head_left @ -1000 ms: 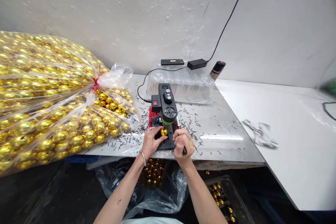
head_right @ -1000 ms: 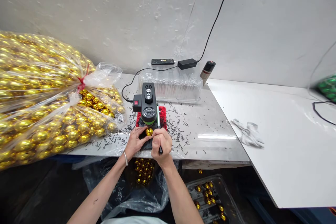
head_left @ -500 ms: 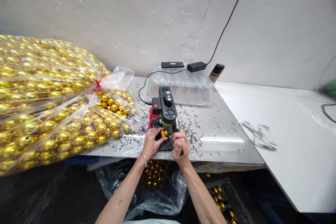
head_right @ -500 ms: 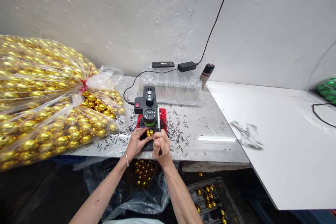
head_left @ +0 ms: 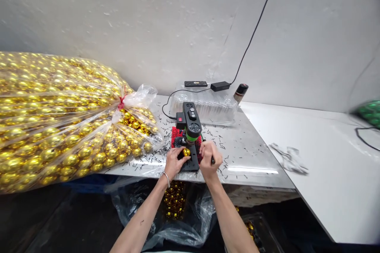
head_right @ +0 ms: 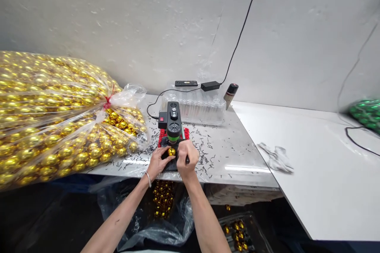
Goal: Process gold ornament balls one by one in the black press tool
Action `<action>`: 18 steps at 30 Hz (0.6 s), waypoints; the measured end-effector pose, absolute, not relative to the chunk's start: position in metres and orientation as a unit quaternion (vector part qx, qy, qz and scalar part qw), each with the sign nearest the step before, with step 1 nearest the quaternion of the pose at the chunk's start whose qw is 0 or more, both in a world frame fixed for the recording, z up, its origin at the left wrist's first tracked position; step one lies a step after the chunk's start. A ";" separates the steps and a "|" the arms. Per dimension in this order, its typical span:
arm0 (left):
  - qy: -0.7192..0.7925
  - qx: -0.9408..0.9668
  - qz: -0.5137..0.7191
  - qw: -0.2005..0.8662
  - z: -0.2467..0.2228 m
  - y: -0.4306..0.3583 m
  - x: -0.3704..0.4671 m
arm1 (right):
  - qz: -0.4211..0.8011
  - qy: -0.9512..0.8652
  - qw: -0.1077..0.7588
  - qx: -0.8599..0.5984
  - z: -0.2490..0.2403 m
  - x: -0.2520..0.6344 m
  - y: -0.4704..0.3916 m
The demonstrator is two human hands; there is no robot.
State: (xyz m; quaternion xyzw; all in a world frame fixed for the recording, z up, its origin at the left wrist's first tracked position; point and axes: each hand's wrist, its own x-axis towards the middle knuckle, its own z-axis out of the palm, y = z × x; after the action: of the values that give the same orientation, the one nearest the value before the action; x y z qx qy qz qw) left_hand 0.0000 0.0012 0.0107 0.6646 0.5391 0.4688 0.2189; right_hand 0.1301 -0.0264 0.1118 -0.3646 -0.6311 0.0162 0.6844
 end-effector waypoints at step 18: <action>0.691 0.709 0.131 -0.049 0.085 0.029 -0.109 | 0.072 -0.622 0.691 -0.362 0.109 0.125 -0.035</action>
State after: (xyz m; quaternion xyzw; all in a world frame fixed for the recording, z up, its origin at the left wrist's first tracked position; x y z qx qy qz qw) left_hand -0.1086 0.0292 0.0852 0.7093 0.6908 0.1313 -0.0494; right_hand 0.1251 -0.0346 0.1093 -0.3616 -0.6215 0.0724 0.6911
